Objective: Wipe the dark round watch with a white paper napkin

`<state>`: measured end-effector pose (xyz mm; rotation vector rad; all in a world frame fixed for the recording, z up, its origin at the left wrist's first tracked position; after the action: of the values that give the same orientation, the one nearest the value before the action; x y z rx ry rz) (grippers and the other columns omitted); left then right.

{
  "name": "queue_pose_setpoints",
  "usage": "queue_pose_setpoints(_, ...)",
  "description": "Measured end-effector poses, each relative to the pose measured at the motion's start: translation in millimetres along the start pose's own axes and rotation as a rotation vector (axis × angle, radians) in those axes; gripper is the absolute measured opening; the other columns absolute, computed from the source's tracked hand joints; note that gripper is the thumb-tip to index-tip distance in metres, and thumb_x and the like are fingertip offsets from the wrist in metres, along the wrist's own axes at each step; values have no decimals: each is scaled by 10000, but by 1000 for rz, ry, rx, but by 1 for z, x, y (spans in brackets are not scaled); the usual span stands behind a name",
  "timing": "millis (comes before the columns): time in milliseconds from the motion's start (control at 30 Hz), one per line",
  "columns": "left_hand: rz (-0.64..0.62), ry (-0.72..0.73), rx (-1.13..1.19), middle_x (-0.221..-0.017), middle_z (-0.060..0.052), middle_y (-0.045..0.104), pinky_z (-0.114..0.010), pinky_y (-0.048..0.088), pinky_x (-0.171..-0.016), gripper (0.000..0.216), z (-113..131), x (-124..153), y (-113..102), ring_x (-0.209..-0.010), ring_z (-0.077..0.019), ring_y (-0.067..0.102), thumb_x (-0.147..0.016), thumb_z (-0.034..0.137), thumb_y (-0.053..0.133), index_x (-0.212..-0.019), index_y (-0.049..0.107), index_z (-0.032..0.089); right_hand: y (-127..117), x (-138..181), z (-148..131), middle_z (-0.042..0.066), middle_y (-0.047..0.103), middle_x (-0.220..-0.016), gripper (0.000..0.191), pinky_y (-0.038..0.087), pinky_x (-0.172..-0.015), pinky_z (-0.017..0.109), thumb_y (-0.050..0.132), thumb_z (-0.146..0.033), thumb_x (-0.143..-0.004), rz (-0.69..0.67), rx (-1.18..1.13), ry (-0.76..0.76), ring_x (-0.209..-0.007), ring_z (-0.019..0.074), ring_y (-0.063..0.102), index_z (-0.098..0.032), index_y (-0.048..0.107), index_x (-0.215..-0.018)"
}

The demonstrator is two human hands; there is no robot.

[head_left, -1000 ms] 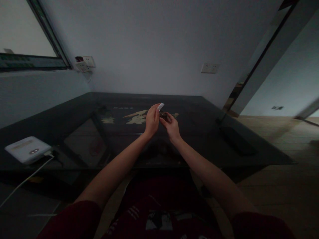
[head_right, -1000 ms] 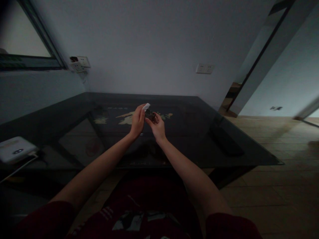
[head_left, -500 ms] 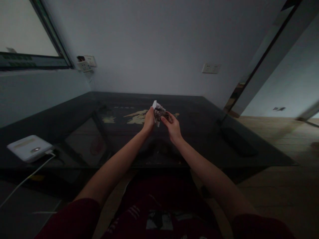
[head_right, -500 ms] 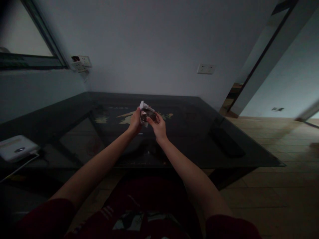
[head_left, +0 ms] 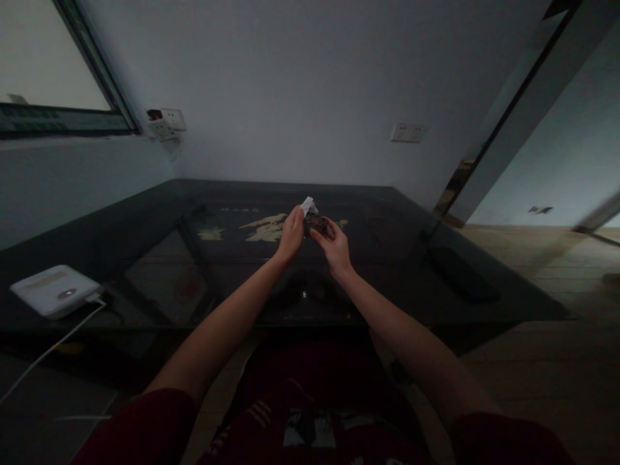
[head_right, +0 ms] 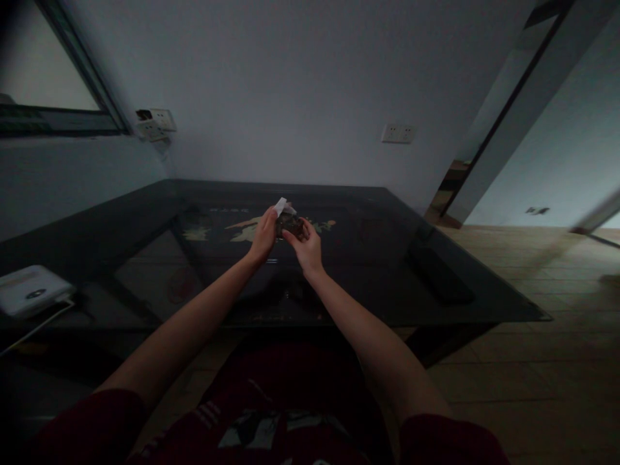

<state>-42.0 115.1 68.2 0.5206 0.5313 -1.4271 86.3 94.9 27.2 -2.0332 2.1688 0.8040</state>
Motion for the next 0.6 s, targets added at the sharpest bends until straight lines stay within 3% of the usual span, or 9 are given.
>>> queue_pose_setpoints(100, -1, -126, 66, -1062, -114, 707, -365, 471, -934, 495, -16, -3, -2, -1007, -228, 643, -930, 534, 386, -1034, 677, 147, -1, 0, 0, 109, 680, -1192, 648, 465, -1051, 425, 826, -379, -599, 4, 9, 10, -1119, 237, 635, -183, 600, -1173)
queue_pose_setpoints(167, 16, -109, 32, -1047, -123, 704, -367, 473, -923, 511, -15, -2, -2, -1002, -231, 643, -932, 546, 374, -1023, 674, 143, -1, 0, 1, 101, 686, -1180, 620, 464, -1052, 426, 818, -372, -612, 6, 3, 19, -1116, 233, 637, -187, 603, -1163)
queue_pose_setpoints(367, 9, 248, -222, -1258, -121, 616, -378, 369, -1070, 502, 26, 15, 9, -1220, -215, 540, -960, 548, 313, -1189, 599, 205, -2, -1, 2, 81, 697, -1150, 585, 474, -1043, 404, 806, -394, -611, 27, -64, 52, -1113, 223, 639, -195, 611, -1125)
queue_pose_setpoints(467, -13, 346, -271, -1271, -114, 611, -411, 307, -1124, 494, 38, 20, 14, -1269, -219, 501, -964, 545, 302, -1175, 603, 214, -1, 0, 1, 91, 690, -1157, 578, 475, -1041, 399, 800, -389, -621, 18, -65, 39, -1114, 224, 638, -186, 611, -1128)
queue_pose_setpoints(600, 48, 200, -135, -1202, -121, 642, -392, 390, -1058, 518, 22, 13, 4, -1155, -218, 574, -940, 592, 328, -1126, 618, 205, 0, 1, -3, 95, 687, -1169, 605, 479, -1037, 405, 809, -374, -618, 14, -31, 9, -1108, 225, 638, -190, 602, -1156)
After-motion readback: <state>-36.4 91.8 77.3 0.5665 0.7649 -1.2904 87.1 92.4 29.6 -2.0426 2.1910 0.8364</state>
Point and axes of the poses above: each hand's wrist, its own x-axis away from the middle knuckle, its own y-axis out of the palm, z = x × y, the point moved 8 cm from there along -x, towards the middle knuckle
